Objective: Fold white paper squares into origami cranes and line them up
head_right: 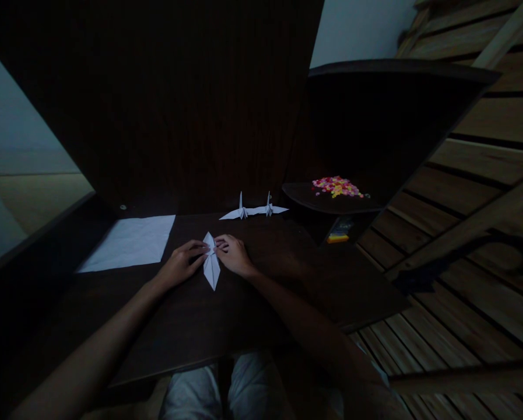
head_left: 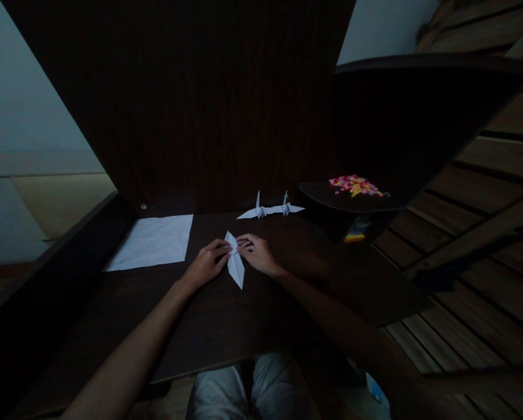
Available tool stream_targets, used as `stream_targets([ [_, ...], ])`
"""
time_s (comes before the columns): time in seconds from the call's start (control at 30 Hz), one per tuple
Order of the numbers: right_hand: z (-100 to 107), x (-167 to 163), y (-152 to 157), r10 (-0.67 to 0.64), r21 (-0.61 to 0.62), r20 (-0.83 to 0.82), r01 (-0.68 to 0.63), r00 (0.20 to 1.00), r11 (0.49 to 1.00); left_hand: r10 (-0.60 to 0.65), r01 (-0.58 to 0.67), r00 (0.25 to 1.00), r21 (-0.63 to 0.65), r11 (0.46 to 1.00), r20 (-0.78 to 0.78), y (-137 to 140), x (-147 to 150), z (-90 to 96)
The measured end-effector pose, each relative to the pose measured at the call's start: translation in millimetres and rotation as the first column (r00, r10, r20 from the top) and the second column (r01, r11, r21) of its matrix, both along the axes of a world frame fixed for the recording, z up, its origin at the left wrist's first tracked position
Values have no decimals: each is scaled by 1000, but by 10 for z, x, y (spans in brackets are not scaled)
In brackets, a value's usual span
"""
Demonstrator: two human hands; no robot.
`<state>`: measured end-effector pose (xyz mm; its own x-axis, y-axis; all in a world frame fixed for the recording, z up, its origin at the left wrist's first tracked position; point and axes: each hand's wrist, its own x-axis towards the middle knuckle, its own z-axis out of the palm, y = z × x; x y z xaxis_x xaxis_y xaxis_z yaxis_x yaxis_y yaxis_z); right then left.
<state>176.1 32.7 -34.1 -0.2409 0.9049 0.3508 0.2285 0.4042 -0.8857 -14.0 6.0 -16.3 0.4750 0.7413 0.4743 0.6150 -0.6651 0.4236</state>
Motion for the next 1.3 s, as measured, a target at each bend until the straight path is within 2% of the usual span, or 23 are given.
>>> stream_targets([
  [0.17, 65, 1, -43, 0, 28, 111, -3, 994, 1000, 13, -12, 998, 20, 1000, -60, 8, 1, -20],
  [0.3, 137, 3, -105, 13, 139, 302, -58, 953, 989, 46, -40, 990, 46, 998, -135, 2, 4, 5],
  [0.37, 152, 4, -115, 0, 138, 313, -45, 950, 989, 38, -34, 986, 25, 999, -160, -7, 6, 25],
  [0.53, 81, 3, -52, -8, 25, 123, 5, 992, 1000, 19, -19, 976, 4, 1000, -219, -24, 17, 54],
  [0.63, 16, -14, 13, -35, -102, -30, 32, 999, 994, 17, -12, 963, 23, 1000, -267, -29, 32, 54],
  [0.73, -23, -35, 65, -66, -282, -241, -5, 968, 959, 29, -19, 954, 36, 999, -298, -36, 47, 47],
  [0.83, -40, -47, 96, -99, -366, -338, -34, 936, 930, 22, -12, 956, 36, 999, -292, -42, 56, 41],
  [1.1, -48, 2, 108, -50, -399, -291, -74, 955, 914, -22, 24, 979, 6, 1000, -201, -51, 52, 23],
  [1.3, -45, -17, 55, -33, -213, -150, 0, 988, 977, -42, 38, 991, -33, 999, -126, -54, 57, 10],
])
